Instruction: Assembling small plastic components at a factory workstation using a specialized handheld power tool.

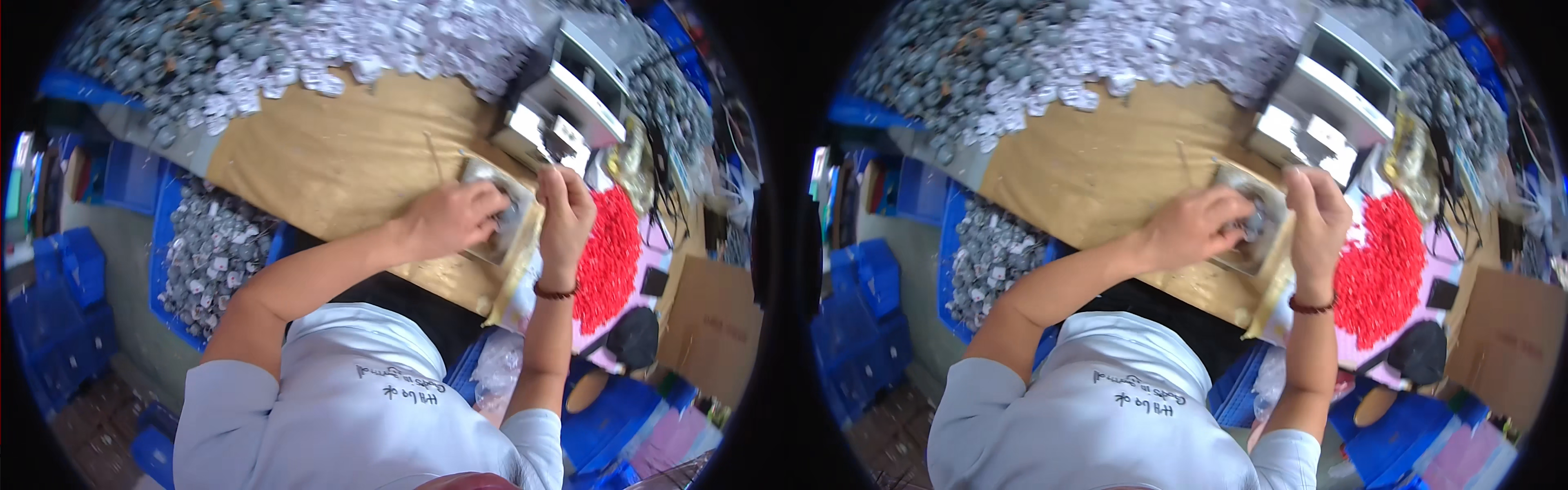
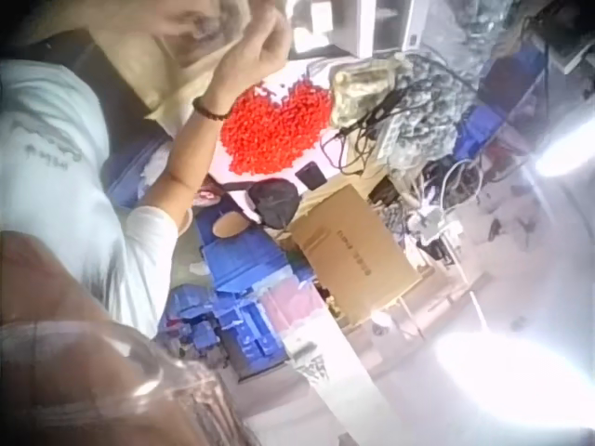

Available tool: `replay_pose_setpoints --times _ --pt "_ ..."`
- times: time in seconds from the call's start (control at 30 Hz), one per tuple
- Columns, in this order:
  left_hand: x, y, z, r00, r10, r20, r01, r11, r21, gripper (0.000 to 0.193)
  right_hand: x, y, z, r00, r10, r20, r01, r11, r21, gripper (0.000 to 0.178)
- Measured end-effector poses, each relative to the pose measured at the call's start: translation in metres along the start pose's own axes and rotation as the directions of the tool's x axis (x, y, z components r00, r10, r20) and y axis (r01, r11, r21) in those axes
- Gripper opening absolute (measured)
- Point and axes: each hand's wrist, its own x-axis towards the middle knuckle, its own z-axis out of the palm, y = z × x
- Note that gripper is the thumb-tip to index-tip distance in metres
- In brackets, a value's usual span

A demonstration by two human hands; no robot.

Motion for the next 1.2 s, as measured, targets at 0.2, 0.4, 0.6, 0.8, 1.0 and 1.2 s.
replay_pose_setpoints --times 0.2,0.4,0.6,0.8,1.0,1.2 --pt "-0.082 0.006 -0.126 0.783 -0.236 0.575 0.347 0.933 -0.089 0.033 -0.007 0.007 -0.024 0.939 0.062 0.338 -0.037 0.996 -0.079 0.016" --pt "-0.22 -0.056 -0.282 0.579 -0.766 0.281 0.389 0.561 0.731 0.037 -0.002 0.036 -0.076 0.967 0.144 0.21 -0.118 0.984 -0.13 0.018" --pt "-0.199 -0.063 -0.289 0.515 -0.857 0.016 0.224 0.153 0.963 0.018 -0.007 0.05 -0.131 0.997 0.017 0.072 0.025 0.838 -0.545 0.017" --pt "-0.093 -0.018 -0.193 0.669 -0.531 0.519 0.426 0.847 0.317 0.014 -0.02 0.06 -0.165 0.968 -0.066 0.241 0.25 0.31 -0.918 0.021" --pt "-0.03 -0.089 -0.138 0.991 -0.129 0.033 0.102 0.896 0.431 0.017 -0.021 0.064 -0.155 0.963 -0.08 0.259 0.27 0.346 -0.898 0.015" --pt "0.02 -0.141 -0.128 0.971 -0.196 -0.138 0.239 0.733 0.637 0.027 -0.023 0.063 -0.156 0.966 -0.098 0.238 0.258 0.365 -0.895 0.011"
